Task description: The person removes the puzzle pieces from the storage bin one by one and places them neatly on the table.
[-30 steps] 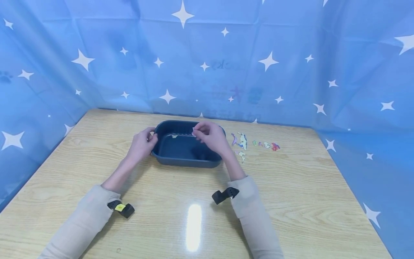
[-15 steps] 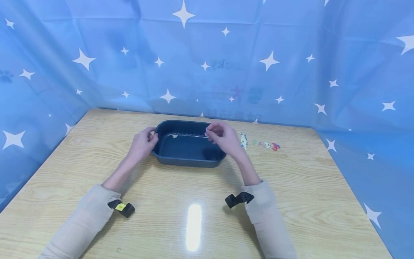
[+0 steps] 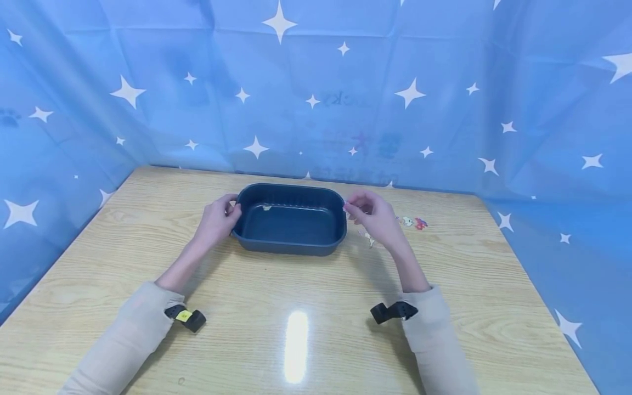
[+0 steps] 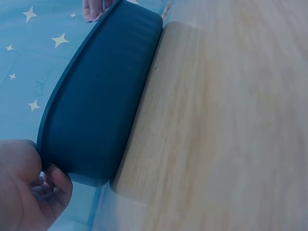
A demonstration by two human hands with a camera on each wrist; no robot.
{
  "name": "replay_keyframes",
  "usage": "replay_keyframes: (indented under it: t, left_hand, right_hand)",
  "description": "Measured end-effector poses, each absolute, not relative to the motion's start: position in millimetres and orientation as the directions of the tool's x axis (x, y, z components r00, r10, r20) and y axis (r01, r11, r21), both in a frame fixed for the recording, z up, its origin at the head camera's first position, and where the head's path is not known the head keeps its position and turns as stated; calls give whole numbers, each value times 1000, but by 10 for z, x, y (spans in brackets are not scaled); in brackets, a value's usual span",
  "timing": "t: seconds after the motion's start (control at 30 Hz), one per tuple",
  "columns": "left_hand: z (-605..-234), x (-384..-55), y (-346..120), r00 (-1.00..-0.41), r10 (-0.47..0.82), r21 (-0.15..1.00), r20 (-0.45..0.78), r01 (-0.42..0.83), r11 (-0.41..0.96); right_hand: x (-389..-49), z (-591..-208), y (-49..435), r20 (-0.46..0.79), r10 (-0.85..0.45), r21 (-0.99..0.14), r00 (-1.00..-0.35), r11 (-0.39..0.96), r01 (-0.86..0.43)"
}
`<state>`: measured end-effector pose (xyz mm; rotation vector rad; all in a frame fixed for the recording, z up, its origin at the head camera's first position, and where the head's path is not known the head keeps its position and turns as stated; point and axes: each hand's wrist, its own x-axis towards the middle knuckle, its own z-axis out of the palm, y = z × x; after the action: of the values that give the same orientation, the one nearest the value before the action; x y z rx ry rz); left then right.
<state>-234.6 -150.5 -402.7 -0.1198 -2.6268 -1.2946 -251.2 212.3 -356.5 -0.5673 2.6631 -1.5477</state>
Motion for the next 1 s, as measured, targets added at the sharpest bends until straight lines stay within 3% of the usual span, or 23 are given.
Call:
replay_keyframes:
  t: [0.27,0.57,0.8,1.0]
  left_hand:
    - [-4038,-2334,-1521,-973,-16,778,230,174,604]
    - [-4042,-2342,-1515,-973,-10,776,232,179,604]
    - [-4029,-2337,-1515,-973,-11,776,229,175,606]
    - [-4030,-2341,-1517,-974,-8,777,226,175,605]
  right_hand:
    - [-2479,-3636,2468,160,-315,-818,-936,488,-304]
    - [-2437,-3695,2799,48,-228,-754,-972,630,-185]
    - [-2405,-3760,2911,-96,-173,-748,-980,662,-44]
    - [-2438,-3854,2989,-155,-168,-718,-974,696,-5]
